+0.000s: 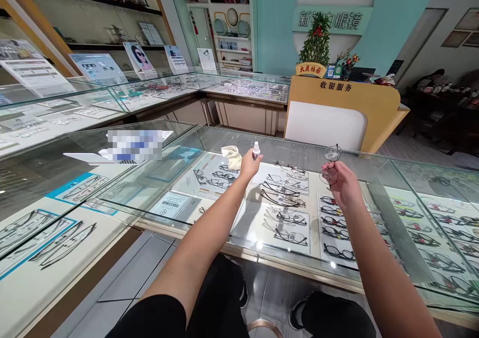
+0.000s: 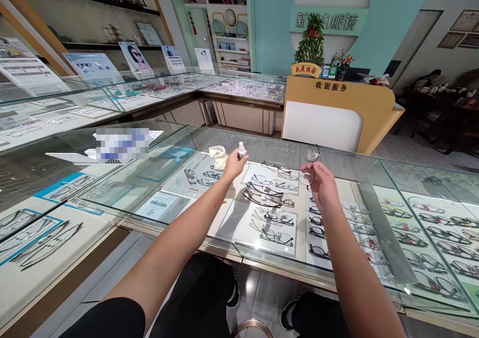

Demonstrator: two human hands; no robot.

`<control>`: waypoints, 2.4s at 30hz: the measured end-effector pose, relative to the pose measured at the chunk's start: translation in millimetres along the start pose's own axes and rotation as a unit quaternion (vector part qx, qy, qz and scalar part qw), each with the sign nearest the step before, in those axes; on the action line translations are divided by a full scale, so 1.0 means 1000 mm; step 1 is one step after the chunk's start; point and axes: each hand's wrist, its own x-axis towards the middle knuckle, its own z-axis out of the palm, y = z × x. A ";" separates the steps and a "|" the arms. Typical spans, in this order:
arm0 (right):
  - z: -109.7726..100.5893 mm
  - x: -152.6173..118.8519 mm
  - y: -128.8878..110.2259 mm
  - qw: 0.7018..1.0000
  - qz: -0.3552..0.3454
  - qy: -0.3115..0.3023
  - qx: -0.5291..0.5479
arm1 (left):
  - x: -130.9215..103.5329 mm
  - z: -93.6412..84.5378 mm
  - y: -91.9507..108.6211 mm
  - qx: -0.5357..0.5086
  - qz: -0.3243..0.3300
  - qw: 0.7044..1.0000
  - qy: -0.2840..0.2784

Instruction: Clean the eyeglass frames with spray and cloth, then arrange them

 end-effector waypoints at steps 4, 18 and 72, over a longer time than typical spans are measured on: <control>0.002 -0.001 -0.002 1.000 0.007 0.000 0.010 | -0.005 -0.009 0.014 0.001 0.022 0.999 0.045; -0.002 0.001 0.003 1.000 0.007 -0.004 0.002 | 0.001 -0.050 0.003 0.169 -0.182 0.963 0.101; 0.019 -0.017 -0.016 0.998 -0.003 -0.061 -0.027 | -0.097 -0.049 0.132 -0.471 -0.018 0.786 -0.401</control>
